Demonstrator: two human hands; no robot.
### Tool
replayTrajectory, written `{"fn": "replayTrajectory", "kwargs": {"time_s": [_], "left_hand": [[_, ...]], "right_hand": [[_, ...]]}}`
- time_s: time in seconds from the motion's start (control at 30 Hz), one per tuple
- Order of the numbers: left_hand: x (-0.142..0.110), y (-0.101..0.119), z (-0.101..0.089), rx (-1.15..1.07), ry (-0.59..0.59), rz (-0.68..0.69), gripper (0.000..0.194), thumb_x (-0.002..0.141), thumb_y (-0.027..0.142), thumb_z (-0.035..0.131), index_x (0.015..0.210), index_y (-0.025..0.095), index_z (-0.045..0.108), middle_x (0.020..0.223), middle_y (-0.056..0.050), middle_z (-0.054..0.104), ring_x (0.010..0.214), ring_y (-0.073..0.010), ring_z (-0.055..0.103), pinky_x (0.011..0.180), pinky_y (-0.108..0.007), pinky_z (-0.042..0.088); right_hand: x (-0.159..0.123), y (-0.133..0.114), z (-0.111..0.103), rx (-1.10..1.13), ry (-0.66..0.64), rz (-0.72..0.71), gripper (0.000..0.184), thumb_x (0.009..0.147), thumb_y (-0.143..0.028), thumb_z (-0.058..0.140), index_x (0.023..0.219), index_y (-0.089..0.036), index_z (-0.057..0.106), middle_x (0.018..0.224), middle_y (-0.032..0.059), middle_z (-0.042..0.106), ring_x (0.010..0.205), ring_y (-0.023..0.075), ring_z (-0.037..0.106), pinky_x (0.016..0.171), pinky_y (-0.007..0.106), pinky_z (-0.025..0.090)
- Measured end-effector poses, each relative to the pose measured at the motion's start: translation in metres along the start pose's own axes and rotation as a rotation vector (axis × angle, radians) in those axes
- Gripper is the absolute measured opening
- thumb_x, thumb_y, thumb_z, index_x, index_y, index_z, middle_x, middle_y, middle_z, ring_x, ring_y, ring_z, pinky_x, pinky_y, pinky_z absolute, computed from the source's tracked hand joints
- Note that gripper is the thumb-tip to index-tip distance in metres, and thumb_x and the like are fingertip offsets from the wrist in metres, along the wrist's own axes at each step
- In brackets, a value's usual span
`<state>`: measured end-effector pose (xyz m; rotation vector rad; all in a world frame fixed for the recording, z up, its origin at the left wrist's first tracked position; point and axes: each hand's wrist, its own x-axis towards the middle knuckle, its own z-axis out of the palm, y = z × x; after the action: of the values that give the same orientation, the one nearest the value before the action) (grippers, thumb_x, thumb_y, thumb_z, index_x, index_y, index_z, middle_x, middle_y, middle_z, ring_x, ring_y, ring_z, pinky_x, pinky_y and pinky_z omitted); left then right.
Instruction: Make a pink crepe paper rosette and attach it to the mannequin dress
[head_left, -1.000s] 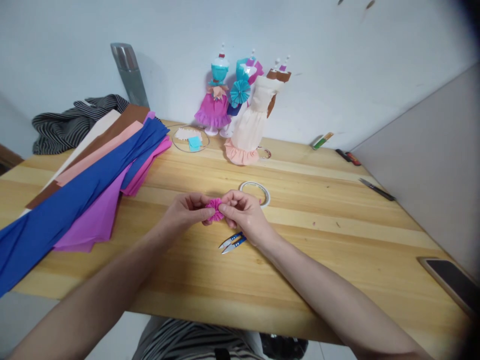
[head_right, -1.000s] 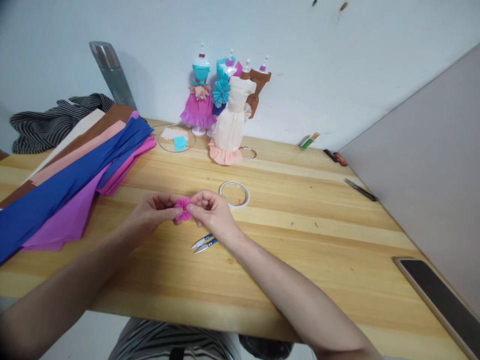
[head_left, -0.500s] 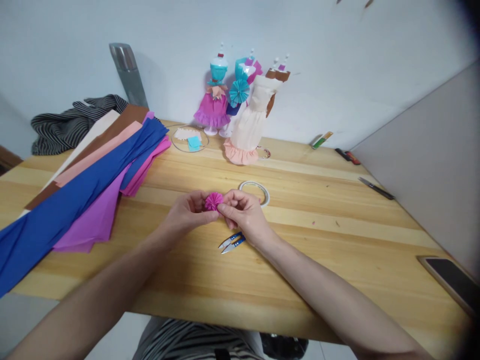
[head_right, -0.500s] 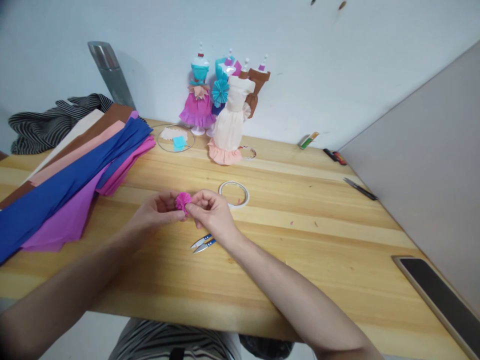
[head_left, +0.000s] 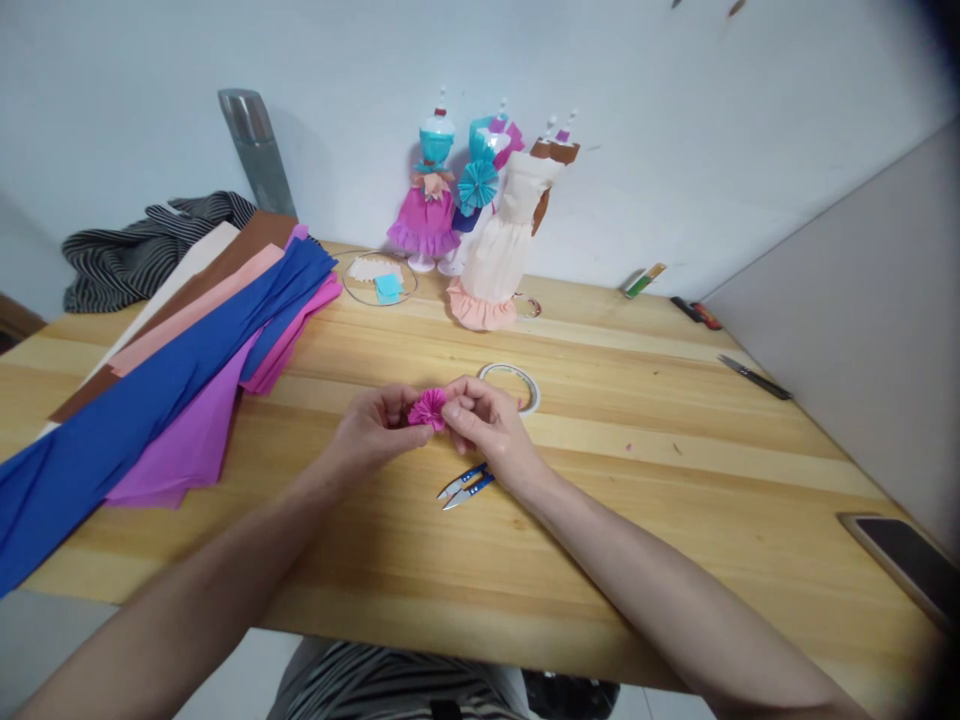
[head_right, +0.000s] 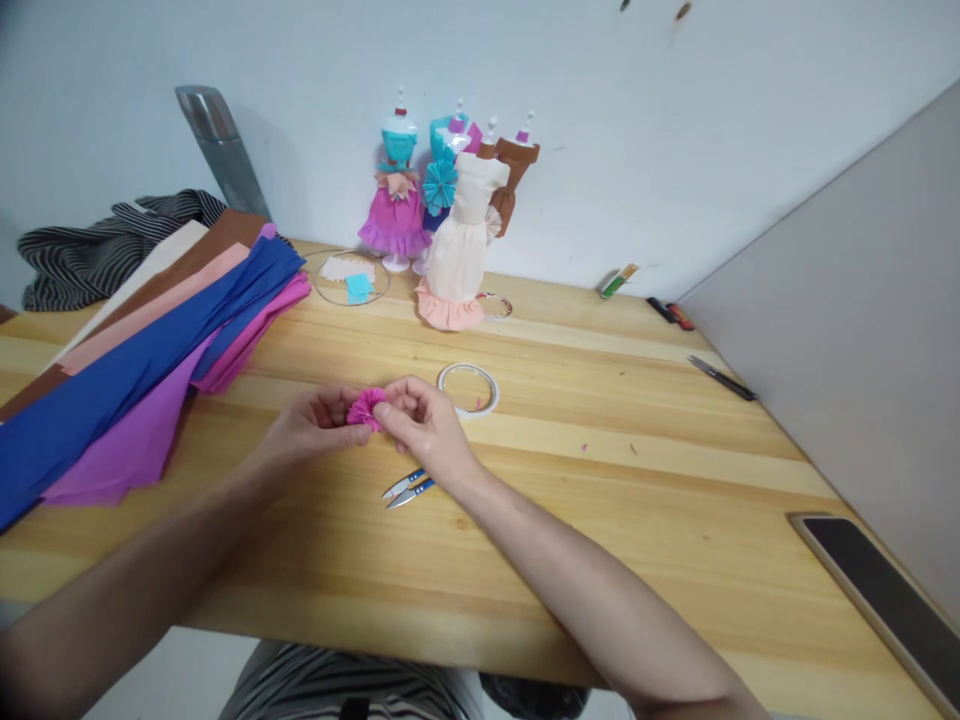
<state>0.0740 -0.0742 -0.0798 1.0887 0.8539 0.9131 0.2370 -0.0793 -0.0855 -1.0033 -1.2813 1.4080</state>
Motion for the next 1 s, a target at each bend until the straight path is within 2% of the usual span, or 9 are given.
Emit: {"fn": "replayTrajectory", "kwargs": {"time_s": [0.1,0.3,0.47,0.57,0.63,0.8,0.9,0.97,1.0], "left_hand": [[0.000,0.002,0.000,0.011,0.000,-0.014,0.023,0.057,0.024,0.082,0.074,0.014,0.071,0.067,0.000,0.069,0.065,-0.0120,0.061,0.067,-0.024,0.047],[-0.002,0.001,-0.001,0.004,0.078,0.027,0.021,0.062,0.031,0.080,0.074,0.014,0.073,0.063,0.000,0.069,0.057,-0.0111,0.059,0.059,-0.024,0.047],[-0.003,-0.003,-0.003,-0.048,0.095,0.038,0.033,0.066,0.032,0.079,0.094,0.016,0.073,0.068,-0.001,0.070,0.060,-0.0117,0.061,0.060,-0.024,0.047],[-0.004,-0.002,-0.004,-0.013,0.078,0.045,0.025,0.067,0.035,0.079,0.077,0.013,0.073,0.062,-0.002,0.068,0.058,-0.0104,0.058,0.059,-0.022,0.046],[-0.003,-0.002,-0.004,-0.024,0.063,0.038,0.027,0.068,0.038,0.079,0.069,0.012,0.071,0.059,-0.002,0.066,0.056,-0.0096,0.057,0.057,-0.021,0.045],[-0.002,-0.004,-0.006,-0.143,0.095,-0.045,0.037,0.064,0.044,0.080,0.083,0.013,0.071,0.066,-0.002,0.068,0.056,-0.0109,0.060,0.054,-0.023,0.048],[-0.001,-0.003,-0.008,-0.104,0.214,-0.075,0.044,0.064,0.048,0.079,0.091,0.014,0.068,0.067,-0.001,0.069,0.053,-0.0116,0.061,0.053,-0.023,0.049],[-0.001,-0.002,-0.009,-0.047,0.246,-0.089,0.041,0.065,0.048,0.079,0.082,0.013,0.067,0.063,-0.001,0.068,0.050,-0.0110,0.061,0.052,-0.022,0.048],[-0.002,-0.002,-0.009,-0.038,0.222,-0.099,0.040,0.065,0.049,0.078,0.078,0.012,0.066,0.063,-0.002,0.067,0.051,-0.0109,0.061,0.052,-0.022,0.048]], "right_hand": [[0.000,-0.001,0.003,-0.021,0.023,0.027,0.031,0.067,-0.040,0.076,0.070,-0.017,0.056,0.052,-0.0064,0.054,0.037,0.0036,0.040,0.037,0.018,0.029],[-0.001,-0.001,0.008,-0.020,0.007,0.029,0.032,0.066,-0.041,0.077,0.067,-0.018,0.054,0.050,-0.0042,0.058,0.036,0.0046,0.040,0.036,0.018,0.029],[-0.002,0.001,0.010,-0.006,-0.012,0.020,0.032,0.068,-0.042,0.076,0.067,-0.018,0.054,0.054,-0.0028,0.060,0.038,0.0039,0.040,0.036,0.017,0.029],[-0.003,0.002,0.011,-0.003,-0.018,0.022,0.034,0.067,-0.042,0.076,0.067,-0.018,0.054,0.053,-0.0044,0.057,0.038,0.0035,0.039,0.036,0.017,0.029],[-0.004,0.002,0.012,-0.012,-0.007,0.023,0.034,0.067,-0.043,0.076,0.067,-0.018,0.053,0.050,-0.0058,0.054,0.037,0.0037,0.038,0.036,0.017,0.029],[-0.004,0.003,0.010,-0.047,-0.001,0.007,0.031,0.071,-0.042,0.073,0.069,-0.019,0.053,0.050,-0.0062,0.051,0.038,0.0049,0.038,0.037,0.019,0.029],[-0.003,0.003,0.007,-0.151,0.065,-0.080,0.024,0.074,-0.038,0.069,0.070,-0.020,0.053,0.051,-0.0063,0.048,0.041,0.0067,0.038,0.040,0.021,0.031],[-0.003,0.003,0.004,-0.319,0.150,-0.217,0.017,0.078,-0.032,0.065,0.071,-0.020,0.055,0.053,-0.0054,0.048,0.045,0.0084,0.041,0.044,0.022,0.034],[-0.004,0.003,0.002,-0.436,0.180,-0.305,0.014,0.080,-0.029,0.063,0.072,-0.020,0.055,0.055,-0.0046,0.049,0.047,0.0093,0.042,0.046,0.023,0.035]]}}
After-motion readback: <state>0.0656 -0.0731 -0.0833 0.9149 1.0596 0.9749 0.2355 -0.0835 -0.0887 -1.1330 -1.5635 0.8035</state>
